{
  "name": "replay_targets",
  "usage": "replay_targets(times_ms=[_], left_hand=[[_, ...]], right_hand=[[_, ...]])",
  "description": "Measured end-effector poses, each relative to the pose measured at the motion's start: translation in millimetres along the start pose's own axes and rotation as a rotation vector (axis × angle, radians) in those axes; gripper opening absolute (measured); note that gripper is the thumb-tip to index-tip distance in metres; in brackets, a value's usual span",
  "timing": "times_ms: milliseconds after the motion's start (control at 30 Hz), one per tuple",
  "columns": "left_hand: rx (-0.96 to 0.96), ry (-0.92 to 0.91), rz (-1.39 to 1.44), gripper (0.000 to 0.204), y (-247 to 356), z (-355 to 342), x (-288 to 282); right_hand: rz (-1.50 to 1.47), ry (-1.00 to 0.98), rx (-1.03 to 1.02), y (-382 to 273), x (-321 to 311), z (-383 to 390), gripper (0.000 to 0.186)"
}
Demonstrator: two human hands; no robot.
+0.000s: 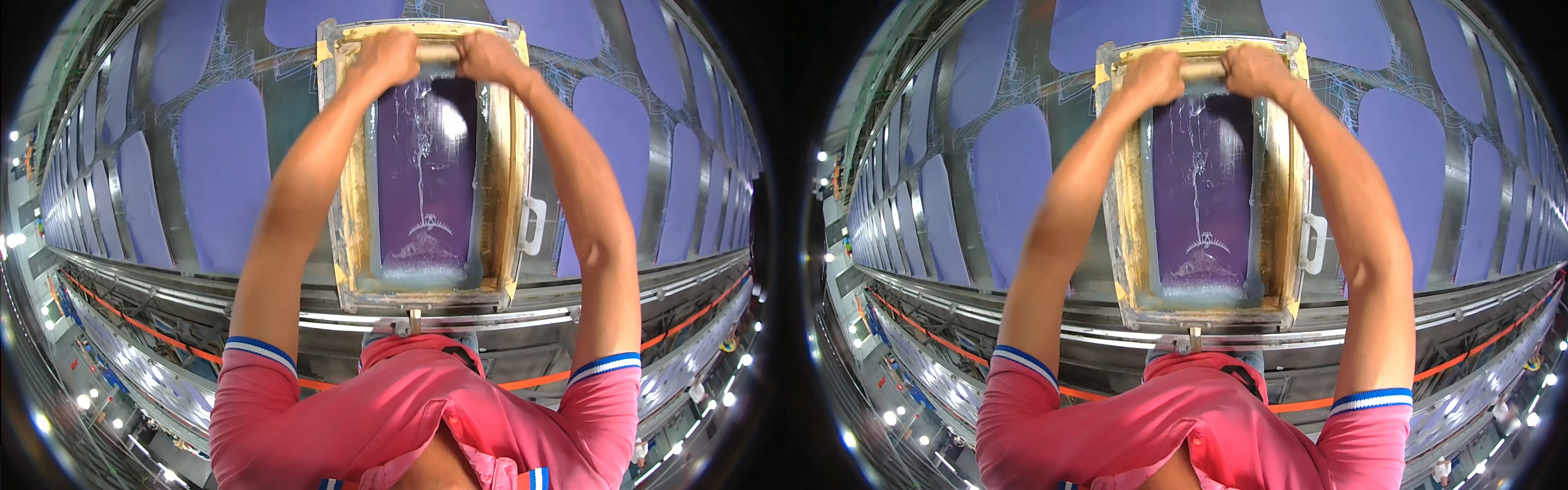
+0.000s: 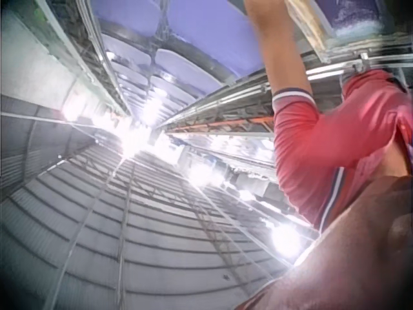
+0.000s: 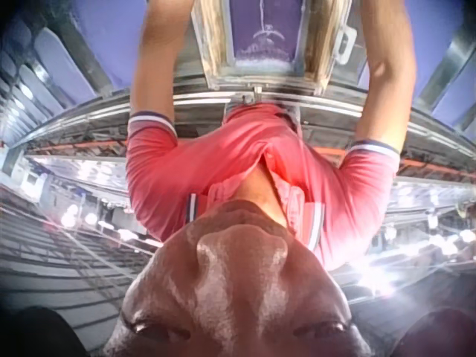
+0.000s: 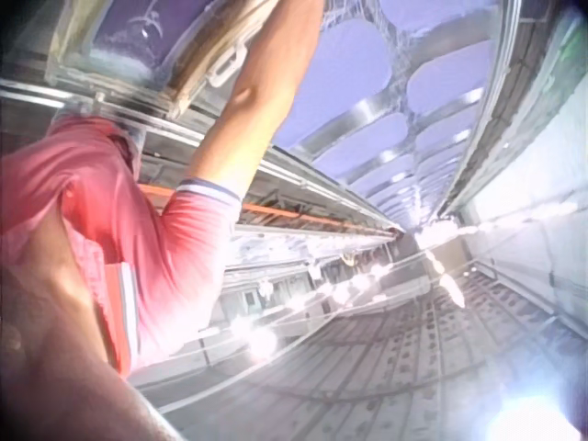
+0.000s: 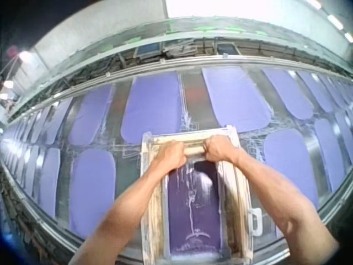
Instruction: The person repeatedly uses a squeegee to pull a viscous substance across a screen-printing frame placed over a purple surface. The person moves the frame along a rail and repeats the squeegee strokes multiple times.
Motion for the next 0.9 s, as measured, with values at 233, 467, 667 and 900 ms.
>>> replay_targets(times_ms=[233,467,667,900], left_hand=[[0.076,0.087,-0.044,0.039,-25,-50,0],[0.055,-0.022,0.011,0.032,21,114,49],[-0.024,-0.127,0.146,0.032,77,318,118],[-0.018,-0.082,0.174,0.033,100,387,136]], right_hand=[[-0.059,0.078,-0.021,19,3,-41,0.022],[-0.116,0.192,-0.151,-65,40,114,0.012],[-0.199,0.107,-0.169,-162,78,299,0.009],[-0.554,0.284,0.086,-117,59,335,0.052]])
Point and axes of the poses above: each hand's wrist, its own z-axis away from the middle knuckle, its own x-axis out of the palm, y = z × x, the point moved 4 cm from there along -z, towards the middle knuckle, and after that the axes turned 11 degrees about z, right-handed, at the moved point
